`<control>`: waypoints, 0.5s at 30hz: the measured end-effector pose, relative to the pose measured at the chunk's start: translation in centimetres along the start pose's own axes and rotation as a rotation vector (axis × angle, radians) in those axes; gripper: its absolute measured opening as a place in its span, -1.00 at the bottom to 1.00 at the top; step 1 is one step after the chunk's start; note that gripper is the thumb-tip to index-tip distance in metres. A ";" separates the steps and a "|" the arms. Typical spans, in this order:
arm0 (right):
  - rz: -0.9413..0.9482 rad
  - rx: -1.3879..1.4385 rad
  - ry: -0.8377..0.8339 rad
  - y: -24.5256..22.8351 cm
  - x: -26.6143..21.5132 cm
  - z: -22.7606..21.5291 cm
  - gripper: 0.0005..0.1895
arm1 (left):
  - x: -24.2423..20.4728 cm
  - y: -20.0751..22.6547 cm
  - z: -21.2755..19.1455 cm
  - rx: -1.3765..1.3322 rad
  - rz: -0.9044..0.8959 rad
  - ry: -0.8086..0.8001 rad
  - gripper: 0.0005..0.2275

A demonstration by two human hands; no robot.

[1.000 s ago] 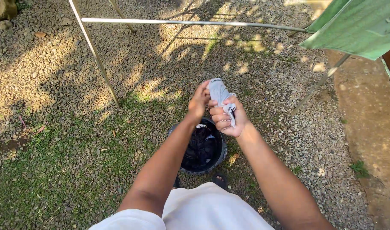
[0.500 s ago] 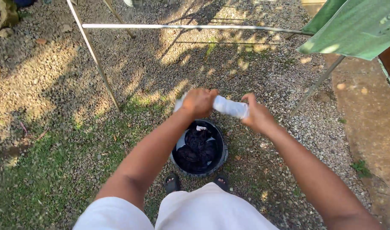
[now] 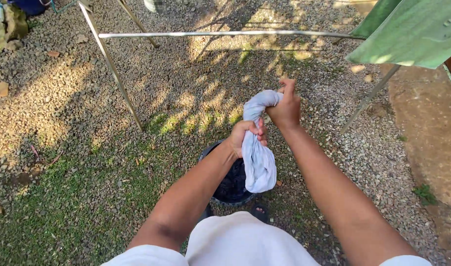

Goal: Washing garments by hand in a bucket and hanging them on a drying rack.

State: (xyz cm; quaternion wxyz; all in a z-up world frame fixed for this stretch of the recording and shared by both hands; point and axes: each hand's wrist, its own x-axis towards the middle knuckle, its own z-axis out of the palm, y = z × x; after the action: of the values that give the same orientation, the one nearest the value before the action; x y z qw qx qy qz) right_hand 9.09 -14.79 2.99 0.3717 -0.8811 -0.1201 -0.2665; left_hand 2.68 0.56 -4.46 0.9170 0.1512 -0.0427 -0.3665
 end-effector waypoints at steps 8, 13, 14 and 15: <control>0.228 -0.077 -0.212 1.2 -1.0 1.6 -0.44 | 0.2 0.0 -0.4 -0.147 0.025 0.147 -0.84; 0.256 -0.149 -0.047 -0.9 -1.3 1.8 -0.47 | 0.3 -0.5 -0.2 -0.152 0.061 0.147 -0.86; 0.385 -0.116 -0.122 -2.2 -1.2 1.0 -0.45 | -0.1 -0.8 0.1 -0.144 0.064 0.145 -0.87; 0.388 -0.116 -0.123 -0.6 -1.6 1.8 -0.45 | -0.2 -0.9 -0.4 -0.146 0.062 0.147 -0.87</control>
State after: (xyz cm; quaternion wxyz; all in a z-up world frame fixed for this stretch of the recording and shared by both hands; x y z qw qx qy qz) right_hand 8.26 -13.09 1.39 0.3565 -0.9223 0.0447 -0.1421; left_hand 2.03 0.16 -5.12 0.9371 0.1093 0.0469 -0.3280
